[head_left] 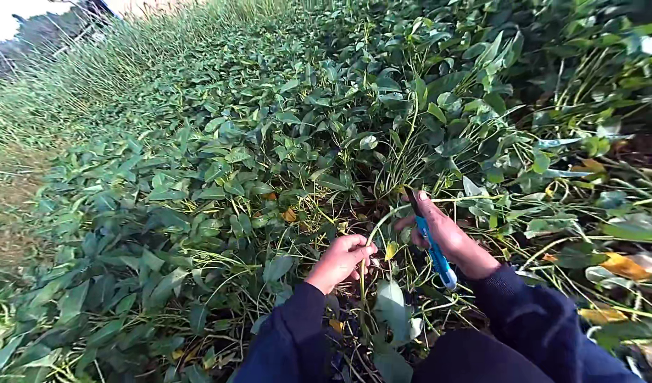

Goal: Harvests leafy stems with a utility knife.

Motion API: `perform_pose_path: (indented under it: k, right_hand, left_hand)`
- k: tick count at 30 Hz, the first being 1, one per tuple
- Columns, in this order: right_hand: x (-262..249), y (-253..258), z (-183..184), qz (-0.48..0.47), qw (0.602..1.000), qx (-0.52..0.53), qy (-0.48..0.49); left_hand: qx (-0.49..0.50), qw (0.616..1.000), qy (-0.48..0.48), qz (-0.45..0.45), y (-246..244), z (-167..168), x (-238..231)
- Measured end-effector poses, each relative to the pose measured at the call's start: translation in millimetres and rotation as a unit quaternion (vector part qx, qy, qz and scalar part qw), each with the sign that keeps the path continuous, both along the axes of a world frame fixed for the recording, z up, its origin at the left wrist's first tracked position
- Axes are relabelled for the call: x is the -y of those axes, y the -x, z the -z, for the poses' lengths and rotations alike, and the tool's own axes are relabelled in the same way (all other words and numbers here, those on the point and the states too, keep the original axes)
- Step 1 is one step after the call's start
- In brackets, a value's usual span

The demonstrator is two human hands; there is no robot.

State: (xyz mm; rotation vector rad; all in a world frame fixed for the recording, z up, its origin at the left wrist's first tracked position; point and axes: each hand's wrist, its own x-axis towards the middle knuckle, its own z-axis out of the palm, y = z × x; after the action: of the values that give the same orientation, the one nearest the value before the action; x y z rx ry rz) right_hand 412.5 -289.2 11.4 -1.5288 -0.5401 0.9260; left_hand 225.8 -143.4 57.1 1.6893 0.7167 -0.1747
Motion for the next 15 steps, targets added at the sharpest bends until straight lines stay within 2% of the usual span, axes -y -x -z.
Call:
perform_pose_path:
  k: [2,7,9,11,13,15]
  right_hand:
    - [-0.4,-2.6,17.5,0.011,1.0,0.012,0.007]
    - [-15.3,12.6,44.9,0.015,0.977,0.204,-0.064]
    - [-14.3,22.0,36.6,0.0,0.946,0.318,-0.056]
    - [-2.4,25.3,13.3,-0.002,0.905,0.424,-0.013]
    - [11.4,26.6,-10.1,0.015,0.85,0.527,-0.002]
    - [32.0,25.0,-28.2,0.05,0.808,0.587,0.005]
  left_hand:
    - [0.002,0.999,0.04,-0.029,9.1,-2.0,-8.0]
    - [0.028,0.996,0.078,-0.031,31.9,-2.3,-12.5]
    - [0.05,0.995,0.085,-0.025,41.8,-3.6,-9.0]
    - [0.069,0.995,0.076,-0.021,47.4,-4.5,-4.8]
    - [0.085,0.994,0.073,-0.009,51.2,-9.0,-5.2]
    - [0.095,0.992,0.082,0.018,56.6,-16.6,-8.9]
